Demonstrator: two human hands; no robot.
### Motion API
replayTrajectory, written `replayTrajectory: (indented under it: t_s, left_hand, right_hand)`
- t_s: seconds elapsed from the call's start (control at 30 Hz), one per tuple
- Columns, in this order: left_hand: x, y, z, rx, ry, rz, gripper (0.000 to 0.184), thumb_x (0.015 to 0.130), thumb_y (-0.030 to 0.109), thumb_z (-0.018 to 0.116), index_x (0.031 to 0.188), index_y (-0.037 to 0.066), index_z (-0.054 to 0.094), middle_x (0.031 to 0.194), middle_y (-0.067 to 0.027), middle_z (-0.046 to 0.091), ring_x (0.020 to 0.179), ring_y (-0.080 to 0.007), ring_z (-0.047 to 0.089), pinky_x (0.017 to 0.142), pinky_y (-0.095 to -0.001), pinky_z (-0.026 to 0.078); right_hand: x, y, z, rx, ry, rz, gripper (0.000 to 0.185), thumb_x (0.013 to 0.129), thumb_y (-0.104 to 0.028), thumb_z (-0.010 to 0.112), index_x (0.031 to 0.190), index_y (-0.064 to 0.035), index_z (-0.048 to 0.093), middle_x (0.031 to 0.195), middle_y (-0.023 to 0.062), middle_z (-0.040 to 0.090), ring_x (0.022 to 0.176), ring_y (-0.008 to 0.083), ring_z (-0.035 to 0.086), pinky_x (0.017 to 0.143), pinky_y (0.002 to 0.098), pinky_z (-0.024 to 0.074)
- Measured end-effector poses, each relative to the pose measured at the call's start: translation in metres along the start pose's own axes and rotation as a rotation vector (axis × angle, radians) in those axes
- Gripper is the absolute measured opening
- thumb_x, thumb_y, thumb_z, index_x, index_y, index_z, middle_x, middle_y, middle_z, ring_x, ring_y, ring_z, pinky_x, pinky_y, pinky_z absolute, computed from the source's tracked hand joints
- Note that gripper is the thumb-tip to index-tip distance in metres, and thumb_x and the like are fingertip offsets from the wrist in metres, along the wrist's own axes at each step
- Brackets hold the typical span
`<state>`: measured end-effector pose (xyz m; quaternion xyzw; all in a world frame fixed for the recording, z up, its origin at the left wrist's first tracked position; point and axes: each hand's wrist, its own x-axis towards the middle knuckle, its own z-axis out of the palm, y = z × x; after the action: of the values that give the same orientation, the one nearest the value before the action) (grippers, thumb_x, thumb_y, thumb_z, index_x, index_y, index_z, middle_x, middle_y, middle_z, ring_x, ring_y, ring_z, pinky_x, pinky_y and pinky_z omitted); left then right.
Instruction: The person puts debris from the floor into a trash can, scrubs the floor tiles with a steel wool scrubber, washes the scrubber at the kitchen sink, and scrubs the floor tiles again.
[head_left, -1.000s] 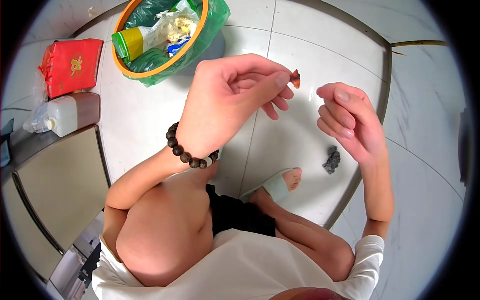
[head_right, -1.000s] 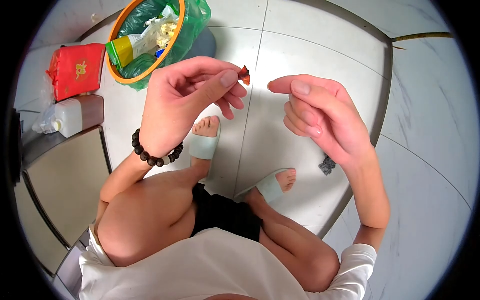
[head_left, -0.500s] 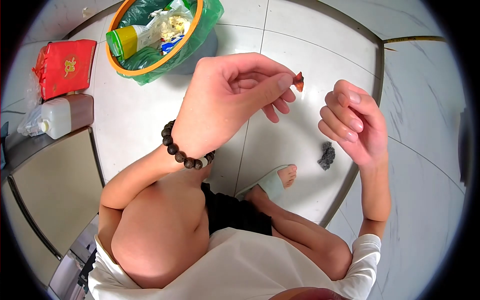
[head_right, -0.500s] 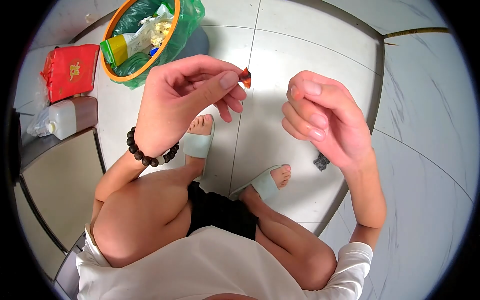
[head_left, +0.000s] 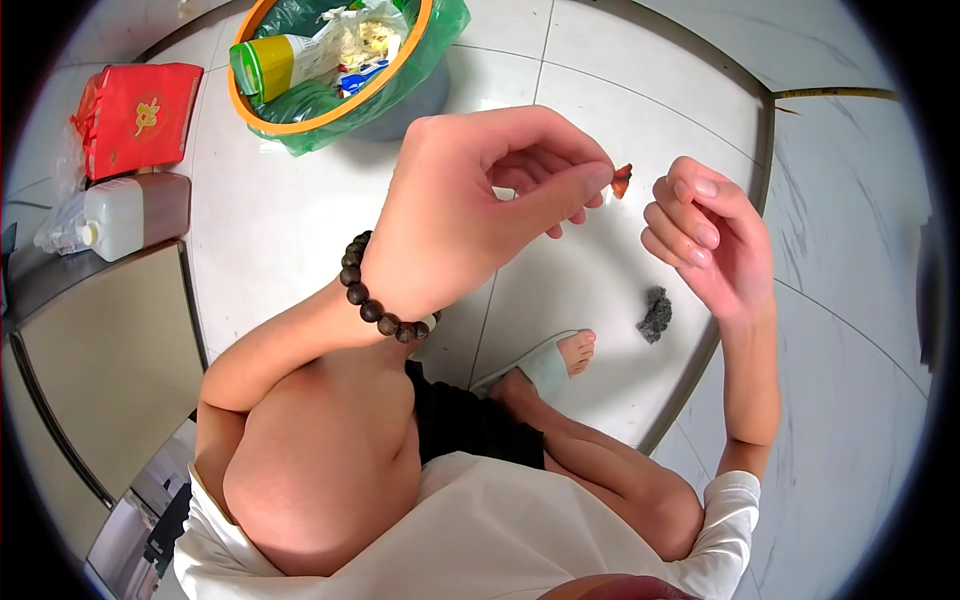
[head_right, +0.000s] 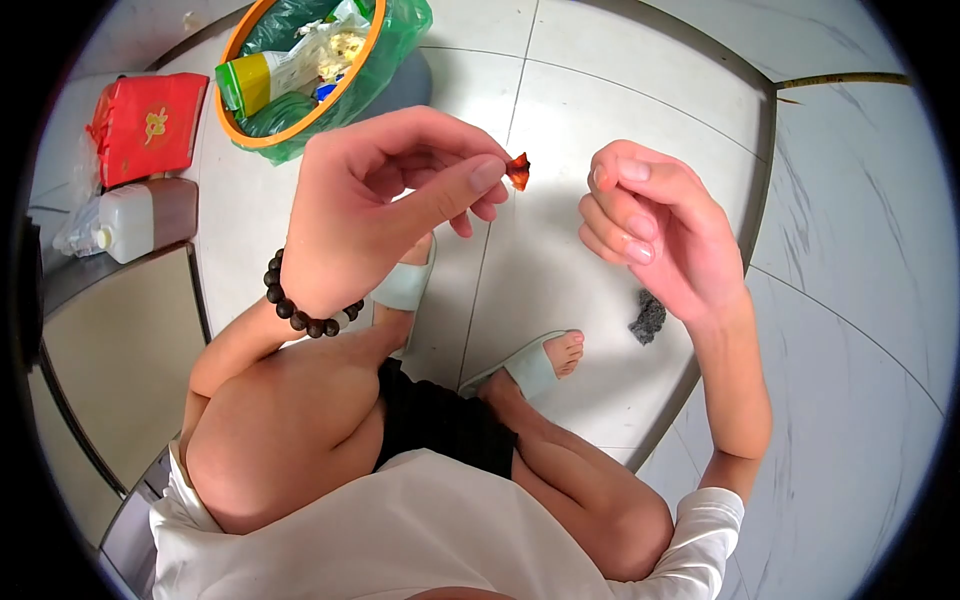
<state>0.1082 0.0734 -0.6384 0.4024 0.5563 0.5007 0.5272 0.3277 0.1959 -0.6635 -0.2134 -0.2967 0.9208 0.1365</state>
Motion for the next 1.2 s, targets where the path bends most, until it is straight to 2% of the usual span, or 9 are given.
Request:
replayTrajectory:
  t_s: [0.47,0.53,0.63,0.7,0.77,0.83,0.9,1.13,1.2]
  left_hand:
    - [0.000,0.003,-0.007,0.148,-0.002,-0.005,0.011,0.097,0.005,0.067,0.105,-0.002,0.069,0.094,-0.0063,0.073,0.083,-0.0100,0.069,0.067,-0.0218,0.054]
    - [0.006,0.001,-0.024,0.360,0.150,0.312,0.010,0.097,0.005,0.067,0.104,-0.002,0.069,0.094,-0.0054,0.072,0.083,-0.0101,0.069,0.069,-0.0218,0.054]
    - [0.008,0.028,-0.074,0.726,0.482,0.562,0.016,0.098,0.006,0.066,0.110,-0.003,0.072,0.102,-0.0100,0.075,0.086,-0.0120,0.069,0.076,-0.0232,0.055]
    - [0.022,0.045,-0.076,0.707,0.781,0.561,0.010,0.096,0.005,0.066,0.102,-0.002,0.071,0.083,-0.0072,0.072,0.070,-0.0101,0.065,0.062,-0.0216,0.052]
    - [0.022,0.038,-0.122,0.968,0.691,0.823,0.009,0.096,0.001,0.064,0.100,-0.003,0.070,0.082,-0.0070,0.071,0.068,-0.0092,0.064,0.060,-0.0211,0.051]
    - [0.021,0.027,-0.173,1.375,0.487,0.419,0.025,0.093,0.002,0.068,0.118,0.004,0.070,0.107,-0.0101,0.074,0.094,-0.0200,0.072,0.081,-0.0302,0.056]
    - [0.022,0.008,-0.193,1.595,0.281,0.217,0.031,0.091,0.003,0.068,0.121,0.009,0.068,0.108,-0.0109,0.072,0.098,-0.0244,0.071,0.082,-0.0334,0.056]
    - [0.038,0.018,-0.161,1.461,0.416,0.389,0.014,0.096,0.011,0.066,0.108,0.005,0.069,0.094,-0.0090,0.071,0.082,-0.0204,0.069,0.073,-0.0307,0.053]
    - [0.044,0.020,-0.137,1.387,0.412,0.396,0.014,0.097,0.014,0.066,0.107,0.004,0.069,0.091,-0.0087,0.071,0.079,-0.0182,0.068,0.071,-0.0291,0.052]
  right_hand:
    - [0.012,0.003,-0.012,-0.013,0.069,0.055,0.022,0.102,-0.015,0.044,0.097,-0.0010,0.060,0.063,-0.0044,0.040,0.056,0.0073,0.036,0.054,0.0241,0.0318]
    - [0.014,0.005,-0.016,-0.011,0.078,0.064,0.022,0.102,-0.015,0.044,0.096,-0.0012,0.061,0.063,-0.0043,0.040,0.057,0.0074,0.035,0.054,0.0242,0.0319]
    - [0.016,0.007,-0.022,-0.022,0.099,0.072,0.023,0.101,-0.015,0.044,0.096,-0.0014,0.061,0.063,-0.0041,0.040,0.057,0.0080,0.035,0.055,0.0244,0.0320]
    - [0.017,0.008,-0.025,-0.046,0.128,0.078,0.022,0.101,-0.016,0.045,0.095,-0.0018,0.060,0.063,-0.0038,0.040,0.057,0.0087,0.035,0.055,0.0247,0.0315]
    - [0.018,0.008,-0.030,-0.060,0.155,0.091,0.021,0.100,-0.016,0.046,0.094,-0.0020,0.060,0.063,-0.0036,0.040,0.057,0.0088,0.035,0.055,0.0250,0.0316]
    - [0.019,0.007,-0.035,-0.075,0.183,0.105,0.020,0.100,-0.017,0.047,0.093,-0.0022,0.059,0.063,-0.0034,0.041,0.057,0.0090,0.035,0.055,0.0253,0.0316]
    - [0.023,0.008,-0.042,-0.068,0.222,0.110,0.018,0.099,-0.017,0.049,0.092,-0.0025,0.059,0.063,-0.0030,0.041,0.058,0.0091,0.035,0.055,0.0259,0.0318]
    - [0.034,0.009,-0.077,-0.134,0.331,0.125,0.018,0.099,-0.015,0.047,0.092,-0.0021,0.056,0.065,-0.0028,0.038,0.058,0.0084,0.035,0.055,0.0247,0.0328]
    - [0.038,0.012,-0.105,-0.315,0.366,0.104,0.020,0.099,-0.017,0.048,0.095,-0.0020,0.062,0.067,-0.0026,0.047,0.059,0.0089,0.041,0.058,0.0249,0.0369]
